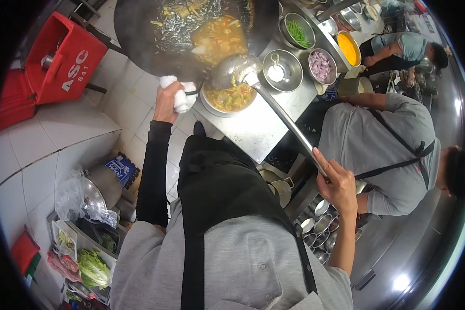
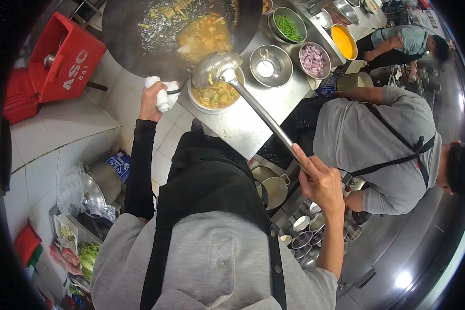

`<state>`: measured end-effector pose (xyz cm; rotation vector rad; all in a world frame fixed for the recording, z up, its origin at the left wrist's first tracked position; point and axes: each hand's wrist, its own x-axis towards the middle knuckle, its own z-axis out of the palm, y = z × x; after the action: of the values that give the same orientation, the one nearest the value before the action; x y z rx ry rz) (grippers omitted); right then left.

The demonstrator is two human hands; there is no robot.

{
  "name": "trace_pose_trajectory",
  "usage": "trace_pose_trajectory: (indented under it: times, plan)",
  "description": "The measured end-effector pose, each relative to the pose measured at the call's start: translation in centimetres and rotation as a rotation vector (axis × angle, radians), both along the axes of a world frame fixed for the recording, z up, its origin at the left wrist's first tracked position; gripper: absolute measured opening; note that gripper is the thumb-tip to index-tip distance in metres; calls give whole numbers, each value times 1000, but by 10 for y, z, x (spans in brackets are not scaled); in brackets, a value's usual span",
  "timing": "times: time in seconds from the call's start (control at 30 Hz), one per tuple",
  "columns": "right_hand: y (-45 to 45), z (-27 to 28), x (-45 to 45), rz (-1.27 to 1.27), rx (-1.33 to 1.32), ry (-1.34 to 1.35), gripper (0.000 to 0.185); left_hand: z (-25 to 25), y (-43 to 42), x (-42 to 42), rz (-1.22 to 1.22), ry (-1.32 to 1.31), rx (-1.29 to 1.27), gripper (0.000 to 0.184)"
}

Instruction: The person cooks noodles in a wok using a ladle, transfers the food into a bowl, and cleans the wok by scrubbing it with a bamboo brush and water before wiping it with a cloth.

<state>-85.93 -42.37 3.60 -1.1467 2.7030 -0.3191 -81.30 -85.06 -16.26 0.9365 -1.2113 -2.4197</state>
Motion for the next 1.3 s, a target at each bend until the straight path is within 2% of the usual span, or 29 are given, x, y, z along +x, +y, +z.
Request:
trace_pose_trajectory:
  times: [0.23,0.37,0.43,0.5,0.6,0.87,1.0,1.2,1.3]
  plan:
    - [25,21,13,-128,-11,-148,76,-5,-12,3,-23,-17,-31,6]
    - [-1,9,2,-120,-188,-102,74,-16,-15,-2,-24,-19,-27,7]
    - [-4,15,-3,-132,-133,-121,74,-19,-15,1,-21,-20,-29,7]
    - [-8,13,-9,-114,-105,-105,75,7,-9,1,-22,-30,-28,6]
    - [-9,1,-17,-73,-105,-59,77,13,-4,-1,27,-20,-10,7]
    - [22,17,2,-79,-22,-96,77,-8,-16,3,19,-17,-93,10]
    - [14,12,8,-156,-123,-89,76,-6,-16,6,8,-17,-105,8]
    - [-9,1,15,-92,-140,-176,73,7,-3,9,-2,-1,-54,6]
    - [-31,-29,16,-24,-149,-148,76,4,5,16,-6,-3,-4,6]
